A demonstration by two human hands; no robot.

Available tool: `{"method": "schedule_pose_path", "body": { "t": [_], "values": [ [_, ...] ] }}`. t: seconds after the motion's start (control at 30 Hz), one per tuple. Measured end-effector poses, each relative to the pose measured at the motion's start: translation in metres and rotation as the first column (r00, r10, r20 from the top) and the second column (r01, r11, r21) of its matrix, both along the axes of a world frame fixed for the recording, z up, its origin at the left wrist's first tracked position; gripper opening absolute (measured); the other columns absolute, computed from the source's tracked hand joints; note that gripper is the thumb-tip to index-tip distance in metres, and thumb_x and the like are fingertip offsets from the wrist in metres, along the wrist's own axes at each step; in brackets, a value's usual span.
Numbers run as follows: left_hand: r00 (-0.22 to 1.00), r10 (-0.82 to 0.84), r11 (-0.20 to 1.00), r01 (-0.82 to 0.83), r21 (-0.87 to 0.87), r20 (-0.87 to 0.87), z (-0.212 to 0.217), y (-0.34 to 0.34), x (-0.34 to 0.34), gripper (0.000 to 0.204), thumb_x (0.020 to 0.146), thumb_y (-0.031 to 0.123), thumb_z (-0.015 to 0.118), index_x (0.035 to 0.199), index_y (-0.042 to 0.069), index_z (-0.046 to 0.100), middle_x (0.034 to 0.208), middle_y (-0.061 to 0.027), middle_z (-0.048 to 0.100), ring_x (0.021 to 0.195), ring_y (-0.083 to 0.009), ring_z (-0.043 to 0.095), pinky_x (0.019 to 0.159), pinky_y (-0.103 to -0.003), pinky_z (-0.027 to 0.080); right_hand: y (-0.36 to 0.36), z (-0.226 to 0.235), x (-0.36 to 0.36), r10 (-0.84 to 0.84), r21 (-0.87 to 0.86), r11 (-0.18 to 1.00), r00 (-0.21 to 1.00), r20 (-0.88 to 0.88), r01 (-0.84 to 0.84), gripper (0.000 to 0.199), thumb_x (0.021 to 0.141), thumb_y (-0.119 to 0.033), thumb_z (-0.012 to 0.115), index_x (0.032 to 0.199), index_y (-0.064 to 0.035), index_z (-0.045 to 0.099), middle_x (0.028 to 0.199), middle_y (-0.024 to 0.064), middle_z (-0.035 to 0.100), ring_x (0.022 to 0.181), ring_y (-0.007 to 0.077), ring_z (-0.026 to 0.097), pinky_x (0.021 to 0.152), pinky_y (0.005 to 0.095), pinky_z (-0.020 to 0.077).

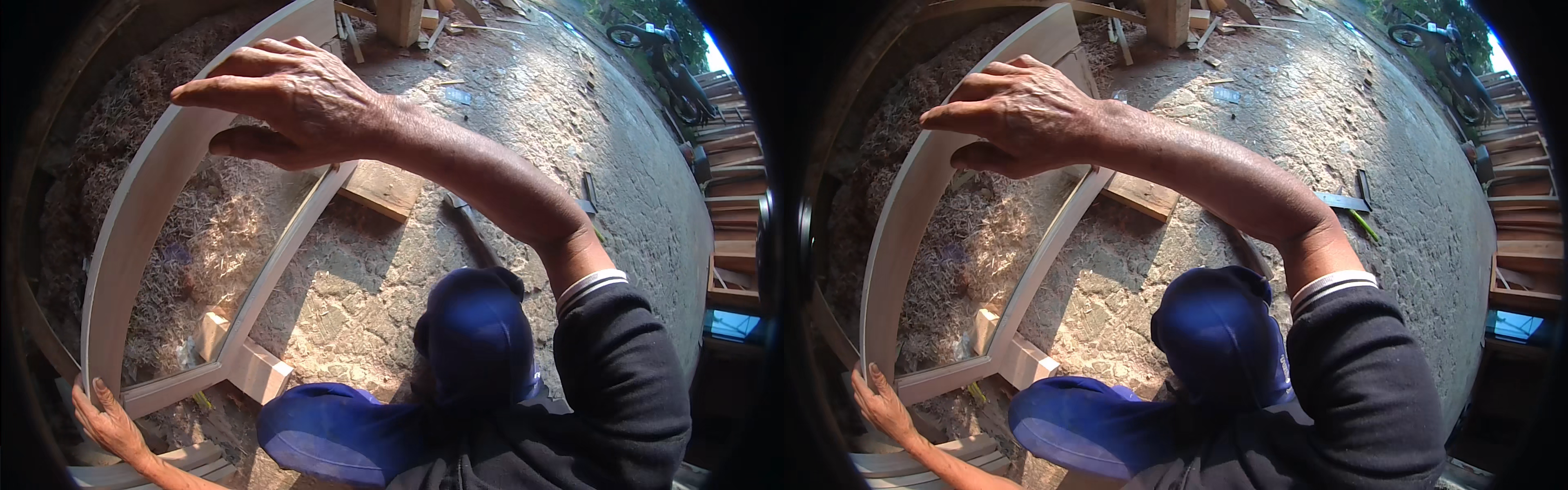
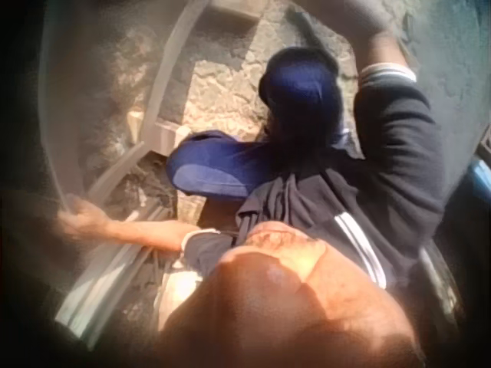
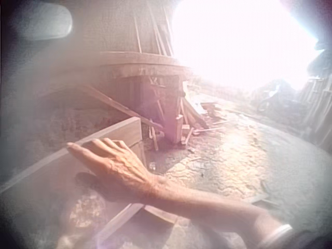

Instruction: The person assembles a wooden frame by fitting curved and straight pieces together, using a hammer to secure joints. The person then stands, carries the frame, and places it against a wall.

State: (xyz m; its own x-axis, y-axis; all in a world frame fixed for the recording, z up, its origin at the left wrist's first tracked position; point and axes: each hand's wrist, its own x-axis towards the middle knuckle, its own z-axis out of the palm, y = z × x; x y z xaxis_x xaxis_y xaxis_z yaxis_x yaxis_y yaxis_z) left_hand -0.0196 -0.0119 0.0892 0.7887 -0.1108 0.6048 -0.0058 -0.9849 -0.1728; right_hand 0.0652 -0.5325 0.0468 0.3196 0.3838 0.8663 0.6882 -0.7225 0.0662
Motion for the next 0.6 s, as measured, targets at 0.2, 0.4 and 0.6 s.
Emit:
{"method": "schedule_pose_path", "body": {
  "t": [0.2, 0.4, 0.6],
  "values": [
    [0.912, -0.16, 0.947, 0.035, -0.319, -0.377, 0.025, 0.004, 0.002, 0.068, 0.099, 0.057, 0.058, 0.132, -0.002, 0.059, 0.114, -0.0171, 0.068, 0.105, -0.0281, 0.063, 0.096, -0.039, 0.046, -0.175, -0.2, -0.154, -0.423, -0.324, 0.726, 0.023, -0.906, 0.607, 0.047, 0.095, -0.047, 0.065, 0.122, -0.0088, 0.059, 0.117, 0.0195, 0.062, 0.113, 0.038, 0.062, 0.092, 0.0479, 0.0507],
    [0.982, -0.098, 0.832, -0.006, -0.555, -0.159, 0.023, 0.042, -0.01, 0.073, 0.104, 0.064, 0.044, 0.092, -0.006, 0.064, 0.079, -0.0076, 0.059, 0.08, -0.0175, 0.049, 0.077, -0.034, 0.044, -0.199, -0.323, -0.255, -0.384, -0.449, 0.674, -0.241, -0.891, 0.587, 0.064, 0.083, -0.046, 0.077, 0.12, 0.0008, 0.054, 0.122, 0.0266, 0.062, 0.116, 0.0436, 0.06, 0.096, 0.0501, 0.048],
    [0.975, 0.011, 0.092, 0.22, -0.971, 0.222, -0.025, 0.039, 0.009, 0.077, 0.097, 0.061, 0.057, 0.13, -0.008, 0.057, 0.125, -0.0182, 0.062, 0.109, -0.0254, 0.061, 0.098, -0.038, 0.048, -0.214, -0.336, -0.231, 0.28, -0.014, 0.568, -0.209, -0.937, 0.823, 0.033, 0.074, -0.022, 0.07, 0.101, -0.0076, 0.058, 0.072, 0.0075, 0.06, 0.062, 0.0234, 0.059, 0.056, 0.0395, 0.0467]
  ]
}}
